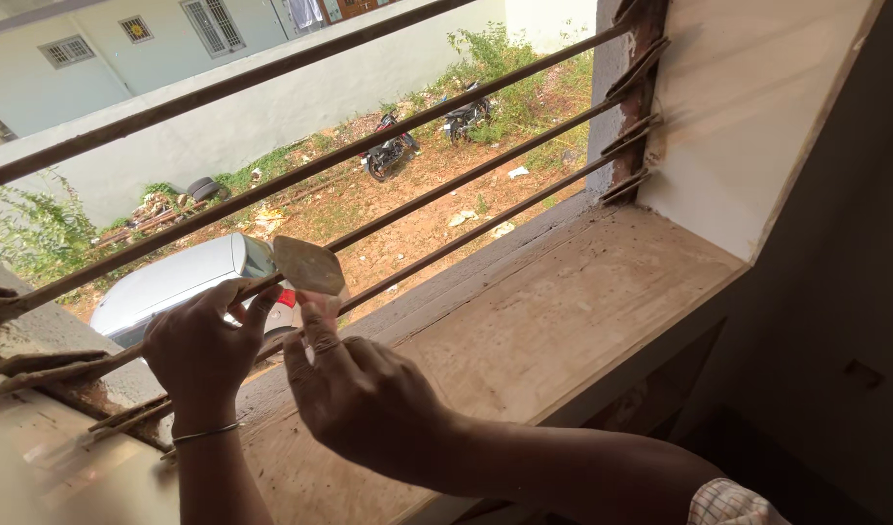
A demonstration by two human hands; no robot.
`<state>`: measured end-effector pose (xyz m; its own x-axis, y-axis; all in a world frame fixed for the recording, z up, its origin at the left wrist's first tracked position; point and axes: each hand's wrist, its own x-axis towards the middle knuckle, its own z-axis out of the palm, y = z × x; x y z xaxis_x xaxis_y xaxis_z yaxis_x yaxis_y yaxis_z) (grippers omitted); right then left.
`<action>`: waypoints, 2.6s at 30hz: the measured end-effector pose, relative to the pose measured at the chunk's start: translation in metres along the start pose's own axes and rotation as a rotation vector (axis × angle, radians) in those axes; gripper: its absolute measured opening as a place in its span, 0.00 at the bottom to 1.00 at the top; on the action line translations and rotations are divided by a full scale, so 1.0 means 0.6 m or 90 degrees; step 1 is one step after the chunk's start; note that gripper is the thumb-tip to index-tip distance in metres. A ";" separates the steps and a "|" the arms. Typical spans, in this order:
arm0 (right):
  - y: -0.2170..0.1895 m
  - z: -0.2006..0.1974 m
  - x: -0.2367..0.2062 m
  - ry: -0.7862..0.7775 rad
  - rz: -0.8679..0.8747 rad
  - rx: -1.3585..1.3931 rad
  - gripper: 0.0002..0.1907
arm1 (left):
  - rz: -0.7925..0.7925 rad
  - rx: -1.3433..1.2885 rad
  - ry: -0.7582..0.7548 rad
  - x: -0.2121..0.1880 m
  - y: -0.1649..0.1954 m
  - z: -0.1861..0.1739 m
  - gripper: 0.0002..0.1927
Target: The person stands at a stairwell window and uses a putty knife to scrape rust and debris from the window frame and the metal grill bars. They then use a thin bent wire to clean between and around the bars, working along the frame section by section.
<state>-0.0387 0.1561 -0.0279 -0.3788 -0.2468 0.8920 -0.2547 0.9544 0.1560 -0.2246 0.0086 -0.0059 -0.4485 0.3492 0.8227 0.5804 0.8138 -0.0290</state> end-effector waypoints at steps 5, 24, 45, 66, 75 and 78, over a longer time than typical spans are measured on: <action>0.000 -0.003 0.027 0.003 0.034 0.011 0.07 | 0.024 -0.017 0.026 -0.004 -0.003 0.005 0.16; 0.094 -0.035 -0.054 -0.042 0.111 0.063 0.23 | -0.013 0.002 -0.005 0.001 0.002 0.002 0.16; 0.095 -0.018 -0.032 -0.188 0.217 0.135 0.19 | 0.005 -0.012 -0.002 0.002 0.008 -0.011 0.17; 0.199 -0.020 -0.014 -0.047 0.358 0.049 0.08 | 0.015 -0.014 -0.008 -0.011 -0.012 0.009 0.19; 0.339 -0.007 -0.096 0.082 0.258 -0.083 0.14 | 0.015 -0.013 -0.003 -0.015 -0.016 0.014 0.18; 0.397 -0.015 -0.102 0.170 0.454 0.106 0.14 | -0.001 0.029 -0.021 -0.016 -0.018 0.017 0.17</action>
<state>-0.0682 0.4004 -0.0416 -0.2797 0.4857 0.8282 -0.1682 0.8245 -0.5403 -0.2334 0.0010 -0.0191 -0.4712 0.3626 0.8040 0.5492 0.8339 -0.0541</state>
